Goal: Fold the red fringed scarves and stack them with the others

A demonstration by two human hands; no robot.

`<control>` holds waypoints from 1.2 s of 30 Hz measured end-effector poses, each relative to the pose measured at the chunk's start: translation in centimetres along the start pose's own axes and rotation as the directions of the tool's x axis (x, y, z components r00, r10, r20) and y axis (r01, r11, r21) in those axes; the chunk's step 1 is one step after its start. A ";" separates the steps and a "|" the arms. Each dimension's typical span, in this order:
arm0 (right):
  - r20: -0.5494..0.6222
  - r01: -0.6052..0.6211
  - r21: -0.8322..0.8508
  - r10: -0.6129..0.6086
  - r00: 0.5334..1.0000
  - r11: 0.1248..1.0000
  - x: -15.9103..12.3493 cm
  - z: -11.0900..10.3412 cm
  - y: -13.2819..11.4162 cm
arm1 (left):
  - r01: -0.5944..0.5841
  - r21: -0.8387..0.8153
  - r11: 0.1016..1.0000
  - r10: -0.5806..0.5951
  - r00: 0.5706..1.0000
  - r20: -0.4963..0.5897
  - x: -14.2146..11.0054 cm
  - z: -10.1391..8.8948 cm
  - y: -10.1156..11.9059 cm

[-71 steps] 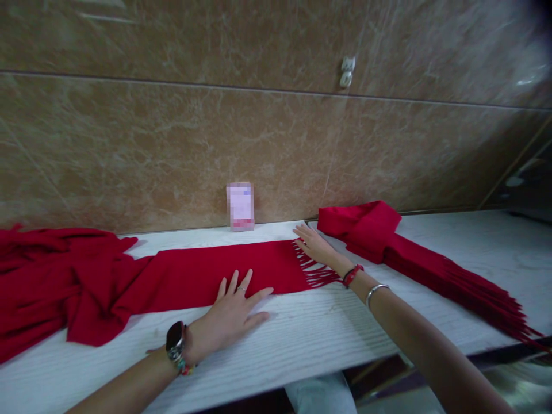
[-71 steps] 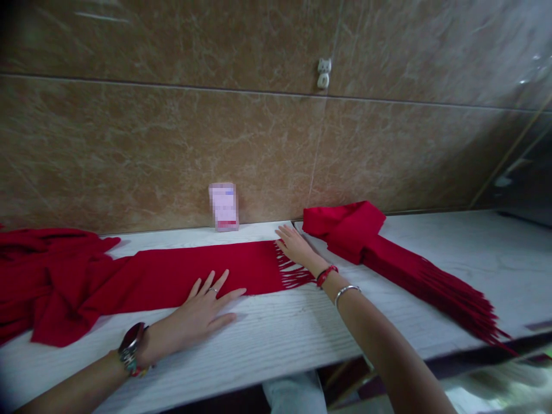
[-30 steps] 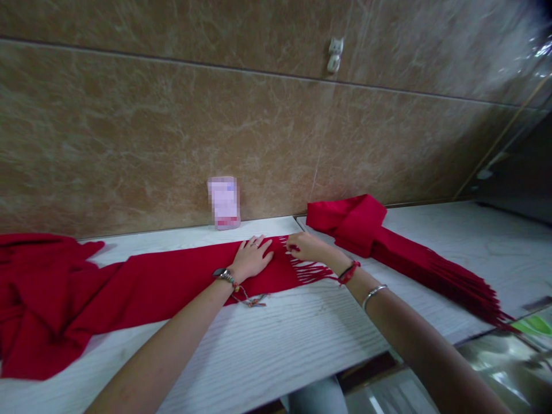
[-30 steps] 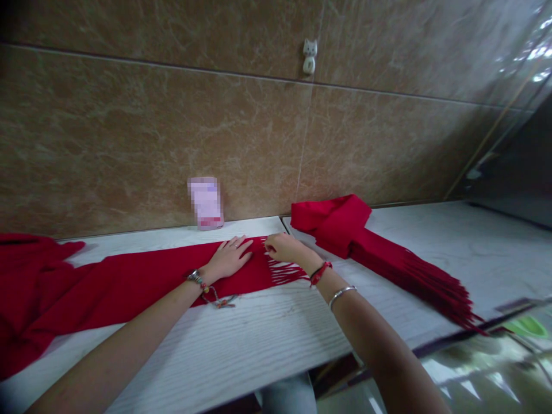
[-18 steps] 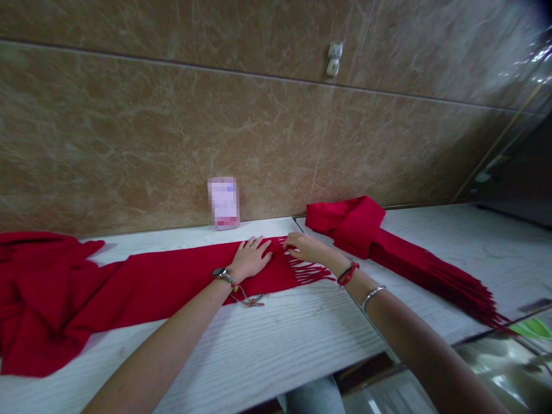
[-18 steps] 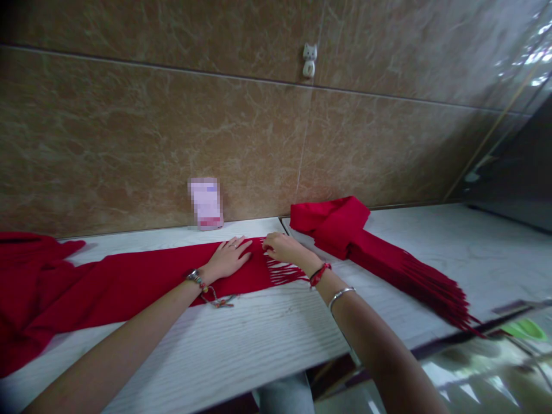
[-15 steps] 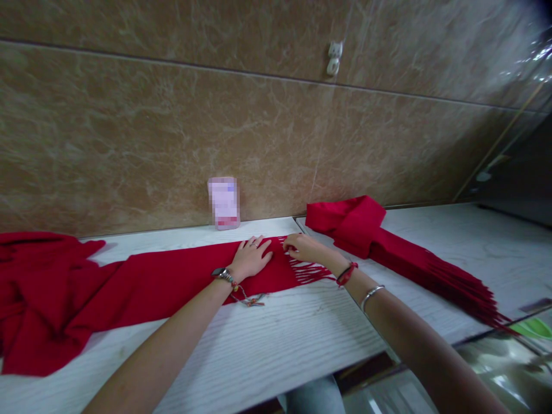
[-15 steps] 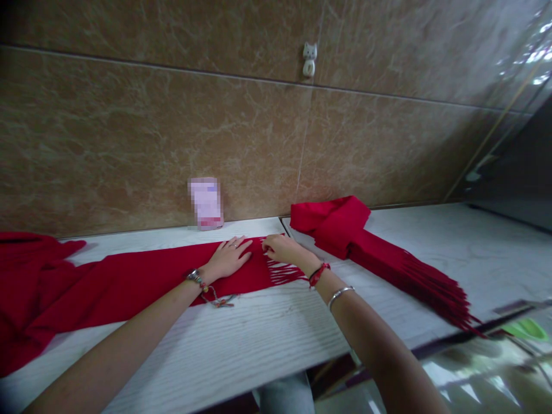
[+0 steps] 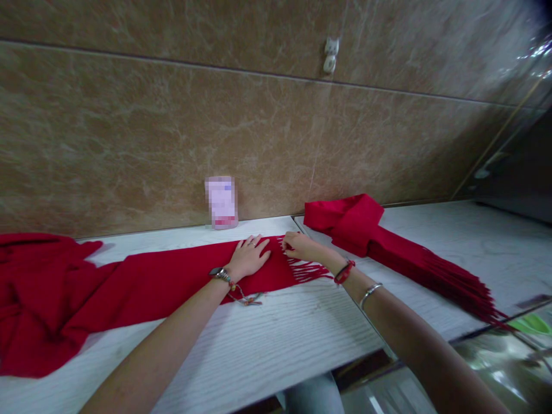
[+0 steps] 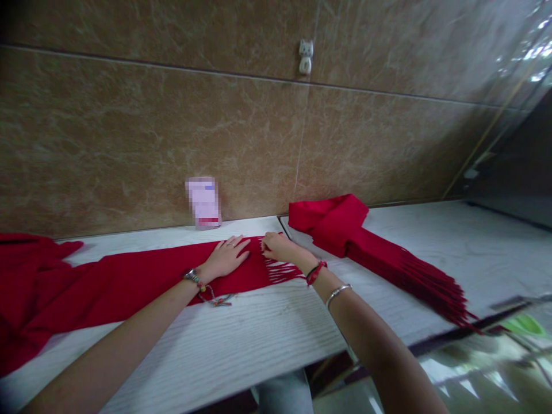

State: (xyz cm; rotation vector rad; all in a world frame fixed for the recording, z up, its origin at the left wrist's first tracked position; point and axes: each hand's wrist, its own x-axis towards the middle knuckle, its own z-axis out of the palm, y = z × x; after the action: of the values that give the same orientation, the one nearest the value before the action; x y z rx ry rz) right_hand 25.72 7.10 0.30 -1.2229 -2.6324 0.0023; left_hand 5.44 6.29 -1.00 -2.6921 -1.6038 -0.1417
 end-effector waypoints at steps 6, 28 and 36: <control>-0.082 0.020 0.013 -0.019 0.996 1.000 0.1 -0.2 -0.4 | -0.001 -0.001 1.000 0.001 1.000 0.004 0.0 -0.1 0.0; 0.040 -0.145 -0.442 0.181 0.983 0.885 -1.8 -3.8 -0.1 | 0.000 -0.021 1.000 0.000 1.000 0.023 -0.2 -0.5 0.2; 0.149 -0.109 -0.300 0.159 0.976 0.948 -1.1 -2.3 -1.8 | -0.003 -0.007 1.000 0.003 1.000 0.011 -0.1 -0.3 0.2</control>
State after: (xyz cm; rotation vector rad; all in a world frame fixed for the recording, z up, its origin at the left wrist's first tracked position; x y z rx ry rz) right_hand 25.56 4.90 2.53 -1.5611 -2.7621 -0.2772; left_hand 5.51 6.10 -0.66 -2.7052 -1.6056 -0.1329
